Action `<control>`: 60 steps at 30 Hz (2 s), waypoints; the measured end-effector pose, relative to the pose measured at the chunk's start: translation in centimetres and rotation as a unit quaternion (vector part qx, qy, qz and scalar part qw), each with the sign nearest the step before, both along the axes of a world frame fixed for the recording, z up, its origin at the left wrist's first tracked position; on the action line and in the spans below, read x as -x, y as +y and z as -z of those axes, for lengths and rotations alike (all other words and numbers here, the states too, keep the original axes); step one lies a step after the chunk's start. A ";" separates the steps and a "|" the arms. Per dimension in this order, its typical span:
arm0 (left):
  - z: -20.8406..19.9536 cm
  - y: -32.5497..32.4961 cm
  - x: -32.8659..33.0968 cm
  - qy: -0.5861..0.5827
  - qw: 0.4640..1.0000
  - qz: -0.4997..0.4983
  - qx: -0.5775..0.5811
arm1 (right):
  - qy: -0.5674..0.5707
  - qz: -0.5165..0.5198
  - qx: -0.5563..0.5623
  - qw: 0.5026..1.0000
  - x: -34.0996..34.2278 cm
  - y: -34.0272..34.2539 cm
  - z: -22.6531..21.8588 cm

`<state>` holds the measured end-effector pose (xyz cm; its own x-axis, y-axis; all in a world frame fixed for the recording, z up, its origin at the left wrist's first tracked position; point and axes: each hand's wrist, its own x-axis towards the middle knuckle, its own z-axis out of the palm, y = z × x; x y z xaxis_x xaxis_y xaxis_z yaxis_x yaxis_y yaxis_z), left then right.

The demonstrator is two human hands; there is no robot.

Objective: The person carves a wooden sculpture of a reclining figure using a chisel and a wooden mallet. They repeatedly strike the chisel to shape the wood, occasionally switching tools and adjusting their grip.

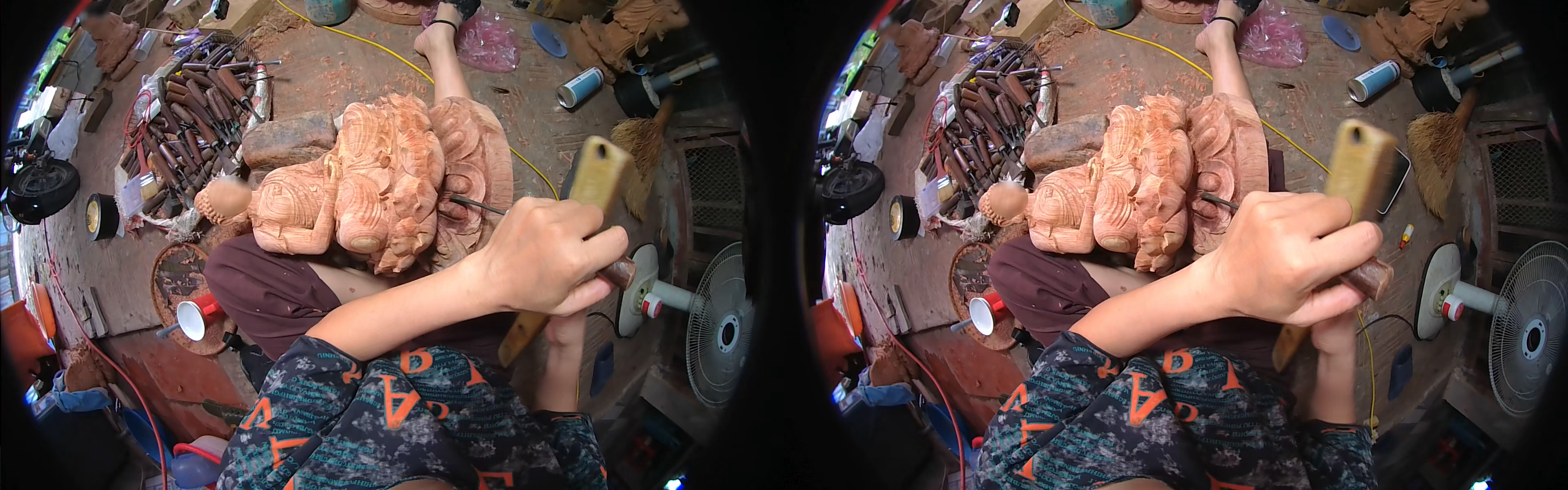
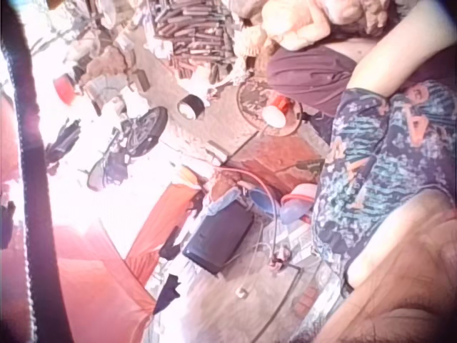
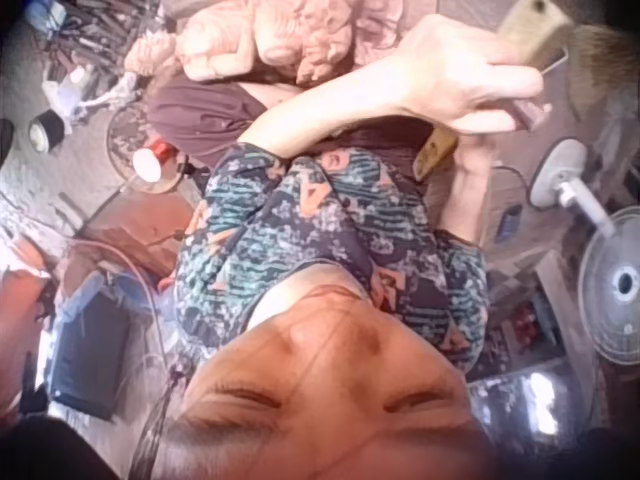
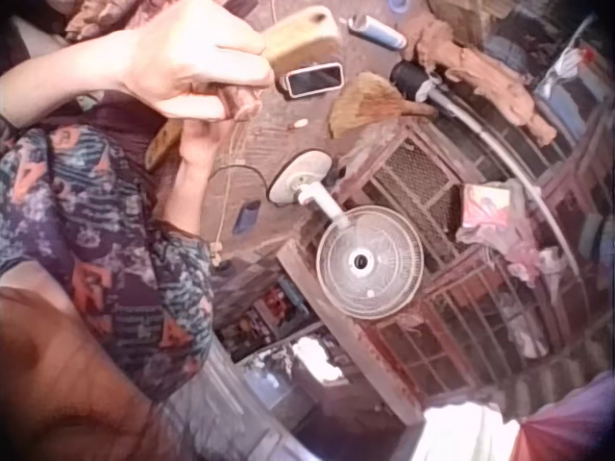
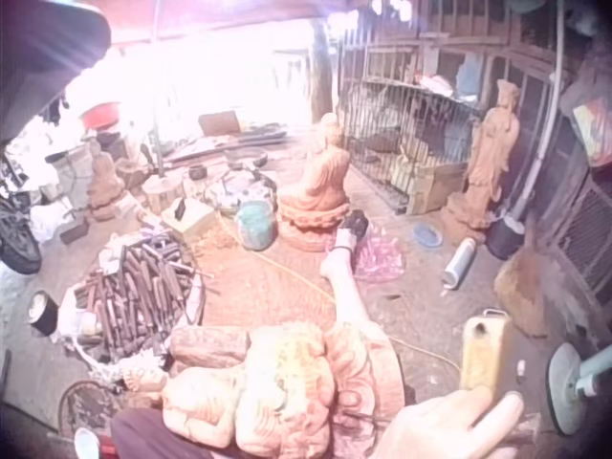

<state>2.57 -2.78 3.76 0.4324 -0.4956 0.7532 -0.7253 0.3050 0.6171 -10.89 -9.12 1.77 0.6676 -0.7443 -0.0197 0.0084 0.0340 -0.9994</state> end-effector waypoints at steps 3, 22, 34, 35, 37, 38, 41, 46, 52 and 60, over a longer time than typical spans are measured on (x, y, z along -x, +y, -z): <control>-0.4 -0.2 0.0 0.024 0.999 -0.005 0.042 | 0.061 -0.029 0.093 0.993 1.3 -3.1 -1.3; 0.9 -0.2 -1.5 0.049 0.995 -0.026 0.079 | 0.187 0.035 0.555 0.810 3.6 -4.5 -4.1; 1.0 -0.3 -2.1 0.067 0.989 -0.082 0.099 | 0.200 0.044 0.421 0.884 4.3 -4.5 -1.8; 1.1 -0.2 -1.9 0.027 0.987 -0.084 0.137 | 0.207 0.034 0.375 0.903 4.3 -4.5 -2.0; -0.5 1.2 -0.2 -0.056 0.987 -0.071 0.135 | 0.143 0.006 0.309 0.940 5.2 -4.7 -2.2; -0.8 0.5 0.3 -0.034 0.982 -0.080 0.166 | 0.118 0.002 0.282 0.952 5.2 -4.6 -2.5; -0.5 -1.2 1.0 -0.033 0.969 -0.136 0.202 | 0.029 0.018 0.204 0.978 2.7 -3.6 -2.5; 0.0 -0.9 0.5 -0.042 0.987 -0.107 0.111 | 0.113 -0.019 0.414 0.903 4.1 -4.2 -2.9; 0.3 -1.1 -0.3 0.006 0.991 -0.077 0.106 | 0.095 0.032 0.371 0.923 3.5 -3.6 -3.8; 0.5 -1.4 -1.2 0.052 0.992 -0.067 0.099 | 0.172 0.004 0.462 0.870 3.4 -4.4 -4.3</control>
